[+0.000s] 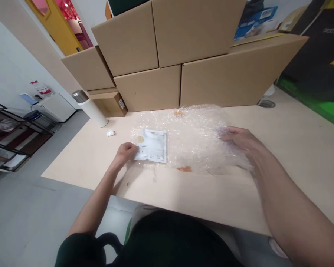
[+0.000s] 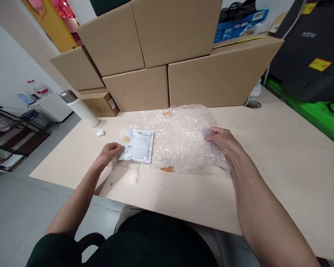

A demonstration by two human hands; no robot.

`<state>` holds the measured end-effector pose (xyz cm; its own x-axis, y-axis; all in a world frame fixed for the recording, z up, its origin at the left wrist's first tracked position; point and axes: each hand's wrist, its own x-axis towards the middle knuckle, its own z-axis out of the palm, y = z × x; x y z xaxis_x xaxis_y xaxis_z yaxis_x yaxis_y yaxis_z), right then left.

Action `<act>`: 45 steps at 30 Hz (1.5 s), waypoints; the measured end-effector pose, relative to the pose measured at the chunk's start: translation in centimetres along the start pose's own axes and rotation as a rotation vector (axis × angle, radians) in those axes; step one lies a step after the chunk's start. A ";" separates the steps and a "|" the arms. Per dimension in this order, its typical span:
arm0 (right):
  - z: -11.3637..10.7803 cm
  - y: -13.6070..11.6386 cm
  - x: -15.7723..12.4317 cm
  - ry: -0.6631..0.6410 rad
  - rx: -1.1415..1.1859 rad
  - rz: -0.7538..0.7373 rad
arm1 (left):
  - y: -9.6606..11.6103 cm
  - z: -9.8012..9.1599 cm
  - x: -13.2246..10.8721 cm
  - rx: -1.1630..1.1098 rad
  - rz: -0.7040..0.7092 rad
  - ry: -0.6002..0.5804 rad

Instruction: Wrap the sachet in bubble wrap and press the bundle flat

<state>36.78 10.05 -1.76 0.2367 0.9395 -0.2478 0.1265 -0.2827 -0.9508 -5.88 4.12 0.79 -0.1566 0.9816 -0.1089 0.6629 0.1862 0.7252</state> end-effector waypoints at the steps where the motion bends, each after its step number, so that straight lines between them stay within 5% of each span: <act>1: 0.1 -0.2 -0.2 0.003 0.002 0.067 | -0.7 -0.8 0.0 0.014 -0.018 0.029; 5: -0.3 -0.4 -0.7 0.003 -0.063 0.088 | -2.6 -2.2 0.2 0.074 -0.077 0.104; 11: 0.1 -2.6 -3.2 0.316 -0.472 -0.520 | -3.1 -2.1 0.4 0.121 -0.116 0.140; 13: 2.8 -4.0 -5.5 0.181 -0.460 -0.678 | -3.0 -2.3 0.5 0.131 -0.119 0.138; 16: 9.3 -5.4 -9.2 -0.255 -0.471 -0.868 | -3.1 -2.4 0.6 0.129 -0.127 0.146; 19: 16.2 -5.5 -11.3 -0.596 -0.626 -0.888 | -3.2 -2.4 0.9 0.077 -0.139 0.182; 22: 20.6 -5.0 -11.7 -0.693 -0.786 -0.801 | -3.0 -2.6 1.1 -0.039 -0.142 0.170; 24: 21.7 -4.8 -11.5 -0.667 -0.786 -0.736 | -2.3 -2.9 0.9 -0.131 -0.120 0.126; 30: 19.7 -4.5 -10.8 -0.717 -0.261 -0.424 | 2.9 -2.5 -1.0 -0.391 0.086 0.035; 34: 17.6 -3.5 -9.8 -0.739 0.184 -0.060 | 7.5 0.7 -2.0 -0.389 0.220 -0.157; 37: 15.3 -2.8 -8.7 -0.690 0.340 0.081 | 9.4 3.8 -1.7 -0.213 0.333 -0.232; 40: 12.3 -2.3 -7.5 -0.546 0.295 0.037 | 9.7 6.7 -0.9 0.018 0.495 -0.238; 45: 9.6 -2.2 -6.6 -0.182 -0.150 -0.465 | 8.9 9.3 -0.4 0.246 0.493 -0.230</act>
<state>25.68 6.29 0.19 -0.0471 0.9871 0.1532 0.3183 0.1602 -0.9343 6.88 5.75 0.95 0.3566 0.9335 0.0363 0.7716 -0.3162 0.5520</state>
